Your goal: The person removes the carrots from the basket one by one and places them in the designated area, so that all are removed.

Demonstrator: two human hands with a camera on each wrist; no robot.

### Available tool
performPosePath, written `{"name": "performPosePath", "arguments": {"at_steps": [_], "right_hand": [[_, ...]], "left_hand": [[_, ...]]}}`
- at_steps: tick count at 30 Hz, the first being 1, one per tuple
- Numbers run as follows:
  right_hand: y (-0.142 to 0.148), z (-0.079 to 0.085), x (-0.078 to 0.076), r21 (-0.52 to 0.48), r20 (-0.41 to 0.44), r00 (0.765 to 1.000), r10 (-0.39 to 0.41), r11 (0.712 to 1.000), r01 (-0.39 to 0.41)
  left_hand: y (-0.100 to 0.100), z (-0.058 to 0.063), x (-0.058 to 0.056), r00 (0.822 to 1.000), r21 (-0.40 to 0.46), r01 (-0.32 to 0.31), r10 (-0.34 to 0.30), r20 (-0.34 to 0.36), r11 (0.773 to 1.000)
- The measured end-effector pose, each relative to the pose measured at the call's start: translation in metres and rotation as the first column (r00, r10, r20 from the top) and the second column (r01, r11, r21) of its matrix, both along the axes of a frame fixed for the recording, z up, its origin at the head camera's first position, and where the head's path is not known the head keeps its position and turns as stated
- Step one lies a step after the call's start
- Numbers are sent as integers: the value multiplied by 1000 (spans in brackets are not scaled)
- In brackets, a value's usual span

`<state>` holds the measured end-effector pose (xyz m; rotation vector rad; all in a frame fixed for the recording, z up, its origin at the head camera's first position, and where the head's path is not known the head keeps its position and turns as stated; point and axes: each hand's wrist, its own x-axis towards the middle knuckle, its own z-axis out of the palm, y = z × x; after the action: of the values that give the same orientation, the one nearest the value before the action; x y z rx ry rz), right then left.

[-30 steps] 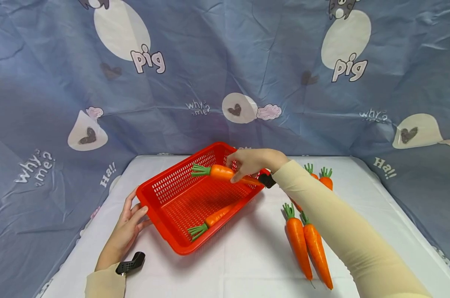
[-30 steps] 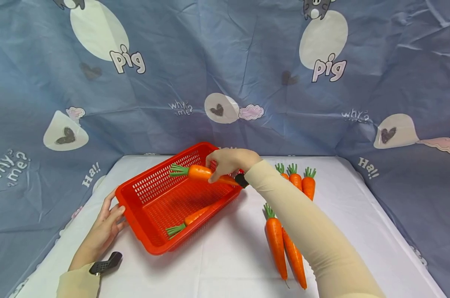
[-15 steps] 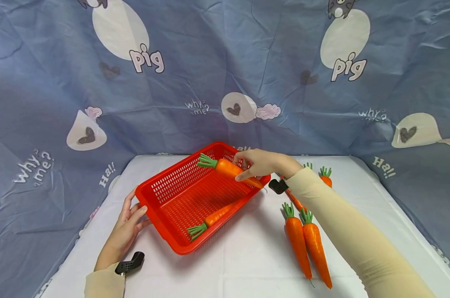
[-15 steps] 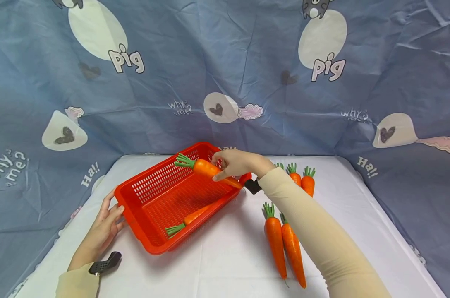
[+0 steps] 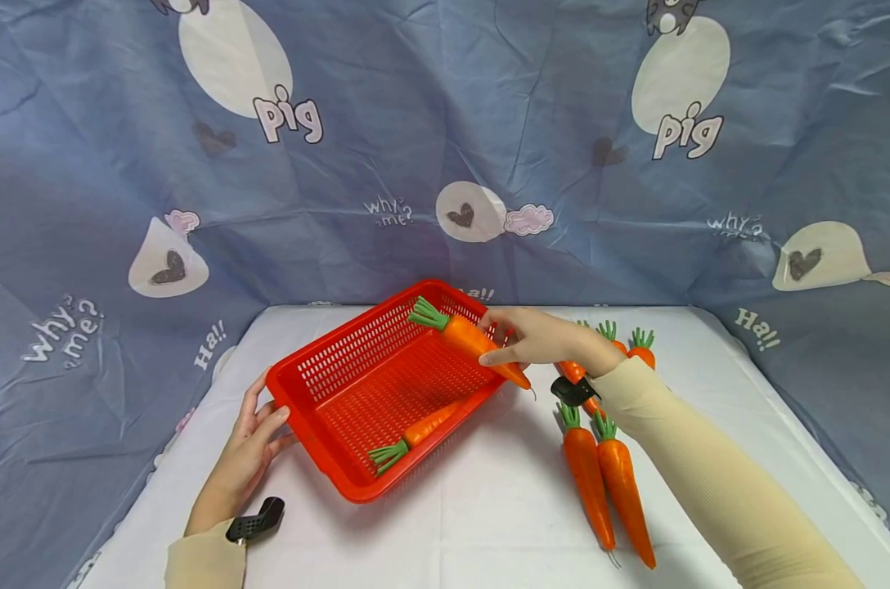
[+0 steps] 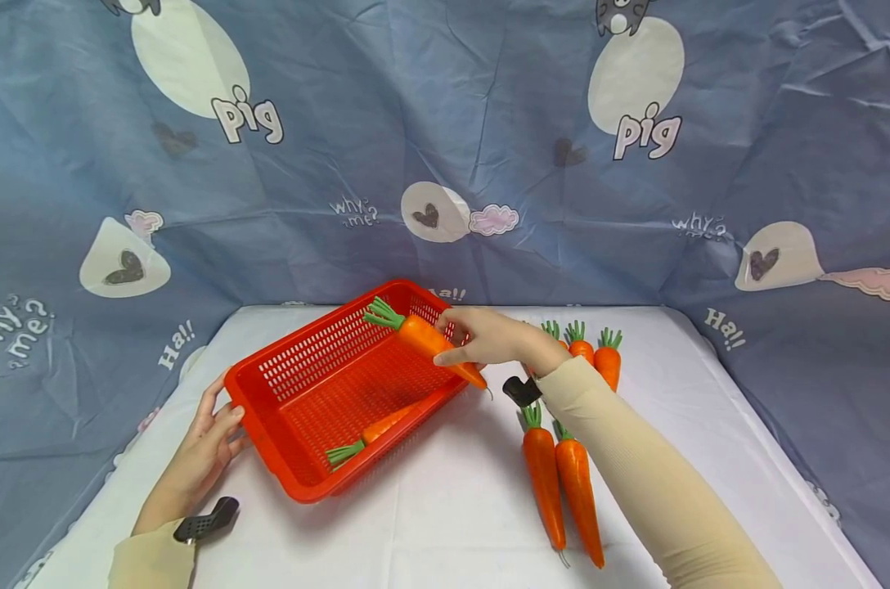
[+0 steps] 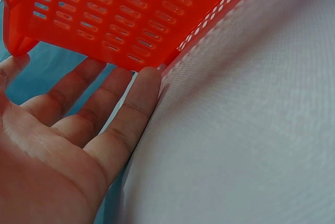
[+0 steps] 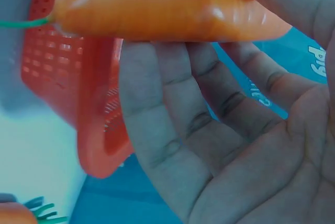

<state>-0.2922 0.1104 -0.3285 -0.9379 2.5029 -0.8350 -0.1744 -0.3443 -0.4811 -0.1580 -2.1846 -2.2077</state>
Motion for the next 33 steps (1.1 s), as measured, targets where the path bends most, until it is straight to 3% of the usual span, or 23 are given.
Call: {"name": "performPosePath", "arguments": {"at_steps": [4,15,28,33], "right_hand": [[8,-6,5,-52,-13,1000,-16,999,15],[33,-20,29,-109,74,990,-122,986,130],[62,-34,55,-178,78,975,-210,959,221],[71,-39,68,-192,107,958,-265,940,281]], "left_hand": [[0,0,0,1000,-7,-2,2,1,1000],[-1,0,-1,1000,7,15,-15,-16,1000],[-1,-2,-2,1000,19,19,-19,-22,1000],[-1,-2,-2,1000,20,8,-8,-14,1000]]}}
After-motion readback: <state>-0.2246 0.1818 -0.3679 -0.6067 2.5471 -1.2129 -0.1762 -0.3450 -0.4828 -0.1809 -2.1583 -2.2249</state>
